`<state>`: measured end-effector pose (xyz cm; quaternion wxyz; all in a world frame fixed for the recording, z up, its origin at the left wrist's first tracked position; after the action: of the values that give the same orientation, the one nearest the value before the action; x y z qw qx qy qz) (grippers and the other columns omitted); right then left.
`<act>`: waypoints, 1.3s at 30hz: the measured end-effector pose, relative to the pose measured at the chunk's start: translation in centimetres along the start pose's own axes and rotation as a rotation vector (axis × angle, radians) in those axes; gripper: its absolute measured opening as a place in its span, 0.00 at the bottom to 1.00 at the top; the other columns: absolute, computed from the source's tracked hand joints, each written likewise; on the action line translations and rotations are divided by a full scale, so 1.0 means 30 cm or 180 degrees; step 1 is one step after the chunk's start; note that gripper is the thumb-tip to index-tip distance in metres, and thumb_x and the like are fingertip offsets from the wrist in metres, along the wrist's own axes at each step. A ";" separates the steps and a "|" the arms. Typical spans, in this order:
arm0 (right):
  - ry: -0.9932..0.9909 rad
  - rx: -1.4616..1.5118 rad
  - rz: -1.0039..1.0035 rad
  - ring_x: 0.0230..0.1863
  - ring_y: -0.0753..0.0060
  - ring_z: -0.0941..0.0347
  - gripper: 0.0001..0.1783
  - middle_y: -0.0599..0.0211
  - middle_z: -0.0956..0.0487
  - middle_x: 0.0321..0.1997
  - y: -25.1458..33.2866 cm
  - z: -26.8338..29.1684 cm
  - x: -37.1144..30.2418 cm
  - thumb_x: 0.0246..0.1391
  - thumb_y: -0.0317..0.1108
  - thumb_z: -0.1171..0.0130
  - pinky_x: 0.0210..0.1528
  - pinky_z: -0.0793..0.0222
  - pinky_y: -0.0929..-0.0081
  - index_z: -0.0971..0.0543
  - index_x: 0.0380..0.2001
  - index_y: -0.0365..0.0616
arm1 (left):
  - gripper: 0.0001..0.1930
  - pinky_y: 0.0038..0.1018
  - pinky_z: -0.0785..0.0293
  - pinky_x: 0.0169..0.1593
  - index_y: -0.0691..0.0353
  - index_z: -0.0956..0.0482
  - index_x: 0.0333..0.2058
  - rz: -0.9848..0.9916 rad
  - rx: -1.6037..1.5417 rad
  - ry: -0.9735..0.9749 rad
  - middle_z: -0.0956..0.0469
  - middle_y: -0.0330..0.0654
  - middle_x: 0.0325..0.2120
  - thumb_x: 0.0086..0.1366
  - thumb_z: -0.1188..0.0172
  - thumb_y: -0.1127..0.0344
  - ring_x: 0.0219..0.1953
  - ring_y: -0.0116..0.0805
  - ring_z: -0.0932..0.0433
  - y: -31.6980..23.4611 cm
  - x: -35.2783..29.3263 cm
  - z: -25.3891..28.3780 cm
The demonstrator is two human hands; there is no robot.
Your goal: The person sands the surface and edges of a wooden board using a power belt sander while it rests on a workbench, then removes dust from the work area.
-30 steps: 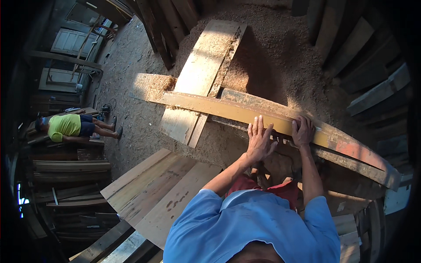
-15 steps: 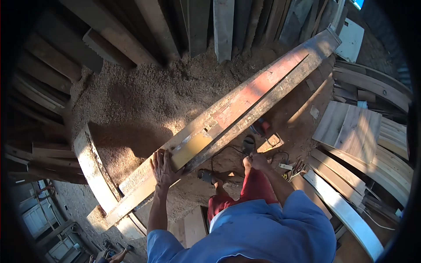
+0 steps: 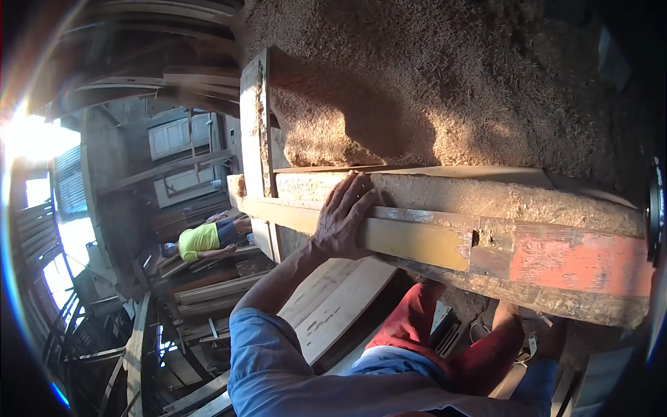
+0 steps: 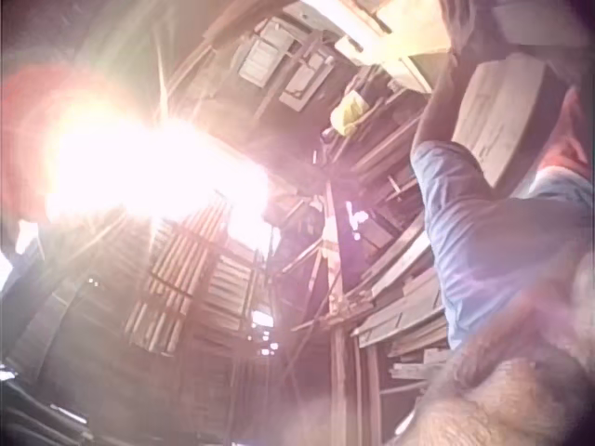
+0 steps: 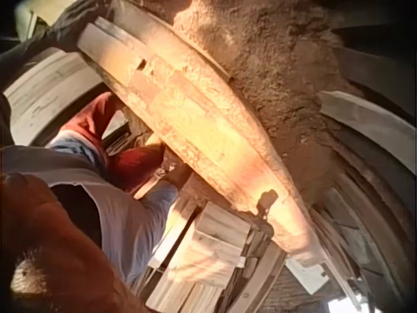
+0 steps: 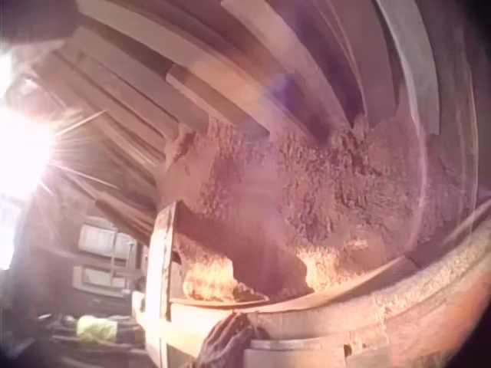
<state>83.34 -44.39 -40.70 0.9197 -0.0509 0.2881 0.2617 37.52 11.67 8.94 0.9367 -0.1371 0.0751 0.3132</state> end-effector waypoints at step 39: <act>0.2674 -0.0301 0.1669 0.29 0.67 0.18 0.18 0.56 0.16 0.35 1.758 0.928 -1.200 0.54 0.32 0.39 0.26 0.25 0.63 0.19 0.49 0.40 | 0.55 0.59 0.61 0.77 0.60 0.47 0.75 0.0675 -0.0898 -0.1713 0.54 0.70 0.75 0.59 0.35 0.33 0.78 0.69 0.58 0.144 -0.384 0.036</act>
<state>45.32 -8.63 5.42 0.6241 -0.1195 0.6247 0.4538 25.82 8.80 11.68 0.8569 -0.1693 -0.2056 0.4414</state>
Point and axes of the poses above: each hand's wrist, its own x-axis towards the middle knuckle, its own z-axis out of the back of the hand, y = z × x, the point moved 2 cm from there along x, towards the middle knuckle
